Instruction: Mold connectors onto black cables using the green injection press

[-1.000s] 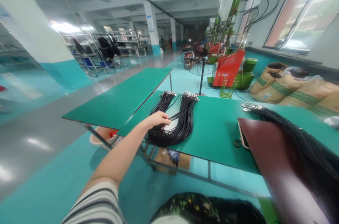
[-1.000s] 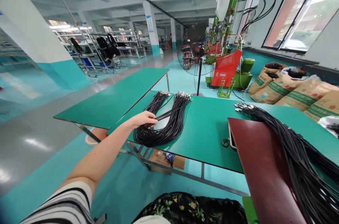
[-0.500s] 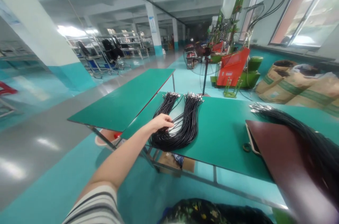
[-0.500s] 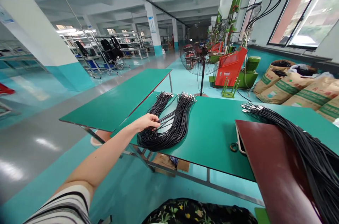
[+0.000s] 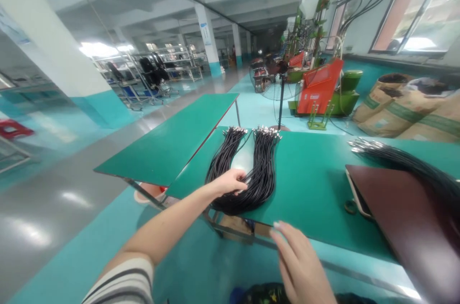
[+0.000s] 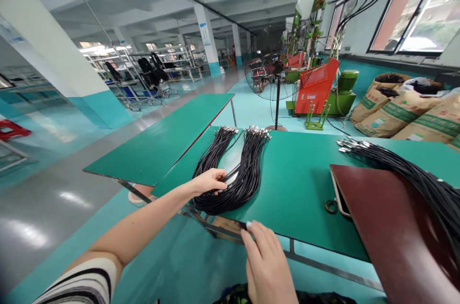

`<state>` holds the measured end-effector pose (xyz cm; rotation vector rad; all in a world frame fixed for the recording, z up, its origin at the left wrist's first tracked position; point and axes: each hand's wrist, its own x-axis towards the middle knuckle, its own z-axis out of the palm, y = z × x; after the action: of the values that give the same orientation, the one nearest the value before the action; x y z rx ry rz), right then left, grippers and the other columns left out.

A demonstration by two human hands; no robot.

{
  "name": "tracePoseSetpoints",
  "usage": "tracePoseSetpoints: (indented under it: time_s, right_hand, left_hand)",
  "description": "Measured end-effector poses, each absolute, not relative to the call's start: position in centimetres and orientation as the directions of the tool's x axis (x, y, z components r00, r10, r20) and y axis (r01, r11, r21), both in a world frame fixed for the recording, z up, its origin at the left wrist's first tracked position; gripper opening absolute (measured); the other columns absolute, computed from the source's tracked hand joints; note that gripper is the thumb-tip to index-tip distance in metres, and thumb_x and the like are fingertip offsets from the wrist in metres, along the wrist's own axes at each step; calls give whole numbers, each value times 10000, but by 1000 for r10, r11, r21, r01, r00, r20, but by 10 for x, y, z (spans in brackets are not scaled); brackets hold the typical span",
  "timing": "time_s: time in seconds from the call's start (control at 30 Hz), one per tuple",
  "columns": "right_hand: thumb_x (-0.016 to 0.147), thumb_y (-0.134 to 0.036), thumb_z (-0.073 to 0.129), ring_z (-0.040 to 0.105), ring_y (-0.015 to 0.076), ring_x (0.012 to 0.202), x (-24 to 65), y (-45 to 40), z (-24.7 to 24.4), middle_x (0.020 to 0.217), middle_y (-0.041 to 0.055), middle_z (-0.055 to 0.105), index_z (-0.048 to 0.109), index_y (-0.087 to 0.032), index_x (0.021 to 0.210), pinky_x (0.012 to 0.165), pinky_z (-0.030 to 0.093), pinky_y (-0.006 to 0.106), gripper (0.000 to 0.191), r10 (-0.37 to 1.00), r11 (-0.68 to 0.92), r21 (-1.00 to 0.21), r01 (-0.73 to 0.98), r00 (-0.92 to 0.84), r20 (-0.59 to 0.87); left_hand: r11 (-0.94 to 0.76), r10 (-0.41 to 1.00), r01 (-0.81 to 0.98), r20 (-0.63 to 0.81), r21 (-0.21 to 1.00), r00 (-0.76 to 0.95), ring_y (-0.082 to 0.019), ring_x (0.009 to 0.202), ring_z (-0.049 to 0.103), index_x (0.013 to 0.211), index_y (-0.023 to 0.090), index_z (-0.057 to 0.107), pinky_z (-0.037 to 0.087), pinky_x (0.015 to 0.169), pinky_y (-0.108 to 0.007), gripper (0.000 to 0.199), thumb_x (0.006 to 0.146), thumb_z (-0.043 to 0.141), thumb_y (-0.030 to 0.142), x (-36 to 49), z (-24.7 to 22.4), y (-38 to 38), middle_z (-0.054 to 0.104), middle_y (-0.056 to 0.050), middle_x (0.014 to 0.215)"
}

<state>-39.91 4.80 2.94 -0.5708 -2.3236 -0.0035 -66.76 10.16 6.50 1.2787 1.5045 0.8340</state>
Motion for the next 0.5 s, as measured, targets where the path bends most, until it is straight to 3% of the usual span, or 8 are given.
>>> tracePoseSetpoints:
  time_s: [0.17,0.4,0.5]
  right_hand:
    - [768,-20,341,334,242,1223,-472,88,39,1301,142,425,397,-83,1272,959,384,435,511,349,935,-165,315,-732,584]
    - [823,-216,453,426,281,1107,-510,118,16,1154,198,494,501,-45,1138,952,359,476,362,343,937,-182,299,-680,648]
    - [825,-286,482,431,277,1106,-516,121,6,1142,150,515,476,-111,1206,970,330,479,419,319,947,-172,270,-760,566]
  left_hand:
    - [268,943,234,-304,935,136,-74,511,452,729,143,497,343,496,-204,258,651,605,363,-667,73,99,526,30,592]
    - [143,976,411,-198,900,95,-85,650,431,694,156,481,342,616,-215,184,697,554,325,-673,93,101,472,48,675]
    - [244,942,308,-300,919,149,-74,564,435,712,174,425,338,538,-216,187,715,531,327,-673,103,103,480,47,633]
